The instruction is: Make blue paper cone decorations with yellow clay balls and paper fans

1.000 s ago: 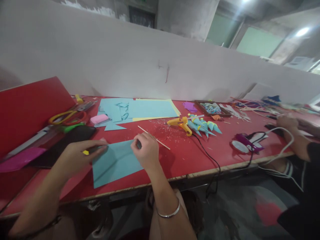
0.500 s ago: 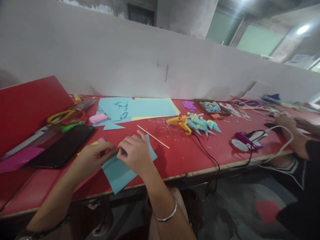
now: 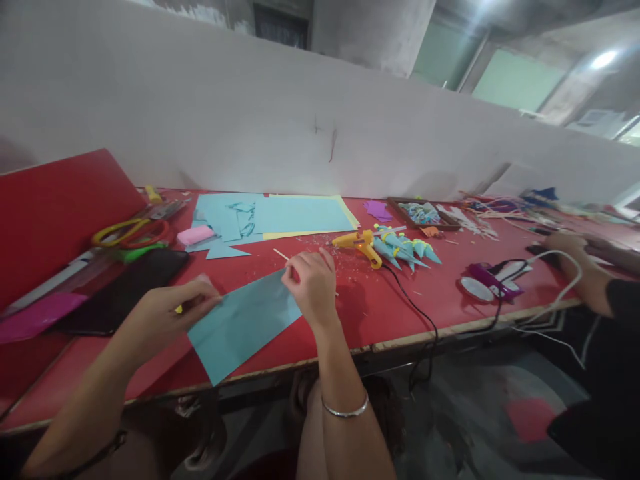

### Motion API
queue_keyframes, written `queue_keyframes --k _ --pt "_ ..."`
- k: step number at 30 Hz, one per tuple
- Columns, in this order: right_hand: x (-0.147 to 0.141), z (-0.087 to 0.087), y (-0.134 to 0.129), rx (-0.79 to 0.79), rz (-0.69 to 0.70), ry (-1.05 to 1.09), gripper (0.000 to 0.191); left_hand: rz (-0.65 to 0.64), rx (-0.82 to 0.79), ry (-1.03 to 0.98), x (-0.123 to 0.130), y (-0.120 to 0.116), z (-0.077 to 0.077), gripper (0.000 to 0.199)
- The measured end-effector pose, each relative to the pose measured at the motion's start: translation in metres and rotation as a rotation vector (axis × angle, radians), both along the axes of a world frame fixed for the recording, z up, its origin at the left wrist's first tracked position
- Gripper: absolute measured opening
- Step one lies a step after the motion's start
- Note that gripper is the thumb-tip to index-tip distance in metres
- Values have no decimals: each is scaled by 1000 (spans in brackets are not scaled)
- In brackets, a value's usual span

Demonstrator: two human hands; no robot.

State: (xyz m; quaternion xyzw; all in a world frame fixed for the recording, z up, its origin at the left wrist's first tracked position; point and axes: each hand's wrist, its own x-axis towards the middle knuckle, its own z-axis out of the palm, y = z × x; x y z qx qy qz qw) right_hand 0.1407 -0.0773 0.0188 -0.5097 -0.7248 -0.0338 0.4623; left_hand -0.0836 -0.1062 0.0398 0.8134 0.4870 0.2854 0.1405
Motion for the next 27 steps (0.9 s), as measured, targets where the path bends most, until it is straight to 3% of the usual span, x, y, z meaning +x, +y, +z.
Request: queue_keyframes --k 3,5,7,10,13,15,18,21,27 --pt "4 -1 3 -25 47 343 14 26 30 -73 0 1 -2 25" --pt "2 -1 3 -119 181 552 15 34 40 -122 0 1 -3 26" --pt "-2 1 1 -240 321 615 18 34 42 -149 1 2 -4 27" --pt "-7 2 -4 -367 402 529 27 43 40 -169 -3 3 -6 26" --pt "-10 3 -9 -345 350 430 35 61 54 -146 -7 5 -7 25" --pt "-14 3 -12 -300 331 374 36 104 130 -73 -5 5 -7 24" --pt "-26 3 -15 -266 409 247 34 169 297 61 7 6 -7 22" --pt "-37 1 -16 -240 479 150 33 132 408 100 22 6 -10 23" --pt "-44 -2 -19 -248 474 259 33 208 640 198 36 1 -14 25"
